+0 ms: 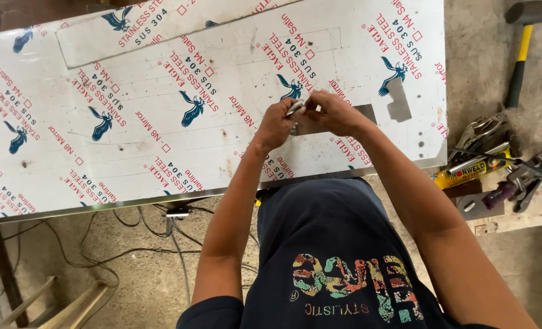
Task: Peeling off the protective plastic film from a strip of cut stainless steel.
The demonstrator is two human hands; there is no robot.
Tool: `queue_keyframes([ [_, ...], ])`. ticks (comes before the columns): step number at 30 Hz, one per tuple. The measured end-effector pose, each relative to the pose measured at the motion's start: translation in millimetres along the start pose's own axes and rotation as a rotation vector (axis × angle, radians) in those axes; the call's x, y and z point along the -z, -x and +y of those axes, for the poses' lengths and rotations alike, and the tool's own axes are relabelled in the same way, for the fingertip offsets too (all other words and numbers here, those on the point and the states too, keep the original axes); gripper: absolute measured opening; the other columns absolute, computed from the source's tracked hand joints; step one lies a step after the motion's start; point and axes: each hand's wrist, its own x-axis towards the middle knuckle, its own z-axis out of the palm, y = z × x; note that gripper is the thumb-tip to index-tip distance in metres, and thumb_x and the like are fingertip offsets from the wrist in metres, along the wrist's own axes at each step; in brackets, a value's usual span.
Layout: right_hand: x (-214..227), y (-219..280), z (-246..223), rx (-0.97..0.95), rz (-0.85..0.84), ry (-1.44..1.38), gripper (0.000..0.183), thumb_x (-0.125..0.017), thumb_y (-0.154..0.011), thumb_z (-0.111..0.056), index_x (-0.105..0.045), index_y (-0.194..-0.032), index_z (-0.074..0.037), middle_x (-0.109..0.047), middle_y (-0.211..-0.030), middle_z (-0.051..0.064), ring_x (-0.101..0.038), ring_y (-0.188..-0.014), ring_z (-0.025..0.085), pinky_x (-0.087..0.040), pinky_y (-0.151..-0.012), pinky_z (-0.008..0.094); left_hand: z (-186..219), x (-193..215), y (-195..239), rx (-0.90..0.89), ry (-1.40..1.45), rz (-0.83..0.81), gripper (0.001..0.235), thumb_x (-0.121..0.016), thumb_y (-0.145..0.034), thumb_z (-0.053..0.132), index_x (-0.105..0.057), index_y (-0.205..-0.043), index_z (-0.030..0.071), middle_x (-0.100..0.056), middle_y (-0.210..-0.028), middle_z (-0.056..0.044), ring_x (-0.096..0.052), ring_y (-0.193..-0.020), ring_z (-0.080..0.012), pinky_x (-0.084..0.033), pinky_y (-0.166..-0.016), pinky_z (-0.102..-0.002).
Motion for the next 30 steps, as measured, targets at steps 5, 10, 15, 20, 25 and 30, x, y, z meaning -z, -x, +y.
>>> queue_keyframes([
  [5,12.7,-1.5,-8.7,0.005,0.038,0.015,0.015,-0.07,-0.095,-0.015,-0.068,-0.1,-0.002,-0.07,-0.1,0.013,-0.067,-0.095,0.028,-0.054,-0.086,0.04,6.0,1.1,4.3,-0.034,0.043,0.124,0.017,-0.065,-0.098,0.013,-0.065,-0.111,0.001,-0.071,-0.089,-0.013,-0.063,-0.077,-0.0177,-0.053,-0.071,-0.032],
  [10,-18.1,-2.5,-11.0,-0.114,-0.032,0.186,0.028,-0.077,-0.084,-0.017,-0.066,-0.105,-0.003,-0.067,-0.095,0.017,-0.065,-0.087,0.034,-0.053,-0.075,0.044,8.8,-1.6,6.0,-0.01,-0.024,0.283,0.016,-0.062,-0.1,0.014,-0.067,-0.111,0.004,-0.073,-0.088,-0.009,-0.065,-0.074,-0.0157,-0.053,-0.07,-0.03],
  [15,-61.4,-10.6,10.4,0.22,0.071,0.174,0.023,-0.079,-0.08,-0.014,-0.072,-0.1,-0.005,-0.068,-0.089,0.016,-0.065,-0.084,0.037,-0.053,-0.074,0.045,8.3,-1.0,9.0,-0.059,0.136,0.312,0.014,-0.062,-0.105,0.015,-0.069,-0.109,0.004,-0.064,-0.081,-0.004,-0.055,-0.072,-0.0118,-0.048,-0.067,-0.029],
  [20,-58.5,-24.4,-17.1,0.257,0.007,0.123,0.014,-0.079,-0.084,-0.016,-0.072,-0.09,-0.005,-0.069,-0.086,0.013,-0.066,-0.08,0.036,-0.052,-0.072,0.045,32.2,36.9,29.2,-0.019,0.225,0.383,0.012,-0.062,-0.105,0.012,-0.071,-0.109,0.005,-0.058,-0.078,-0.001,-0.047,-0.071,-0.0097,-0.042,-0.064,-0.029],
  [25,-53.7,-36.9,-69.6,0.231,-0.048,0.066,0.018,-0.082,-0.081,-0.014,-0.072,-0.091,-0.003,-0.068,-0.079,0.013,-0.065,-0.071,0.033,-0.051,-0.065,0.043,1.5,75.4,59.4,-0.123,0.104,0.339,0.042,-0.052,-0.088,-0.008,-0.068,-0.124,0.006,-0.062,-0.111,-0.005,-0.056,-0.095,-0.0142,-0.049,-0.086,-0.027],
  [30,-49.7,-56.6,-125.9,0.297,-0.071,-0.021,0.026,-0.081,-0.078,-0.009,-0.074,-0.102,-0.003,-0.071,-0.082,0.01,-0.068,-0.069,0.025,-0.054,-0.064,0.037,-47.5,73.1,67.5,-0.17,0.178,0.241,0.04,-0.051,-0.09,-0.005,-0.061,-0.128,0.002,-0.062,-0.114,-0.006,-0.058,-0.105,-0.0176,-0.048,-0.093,-0.028],
])
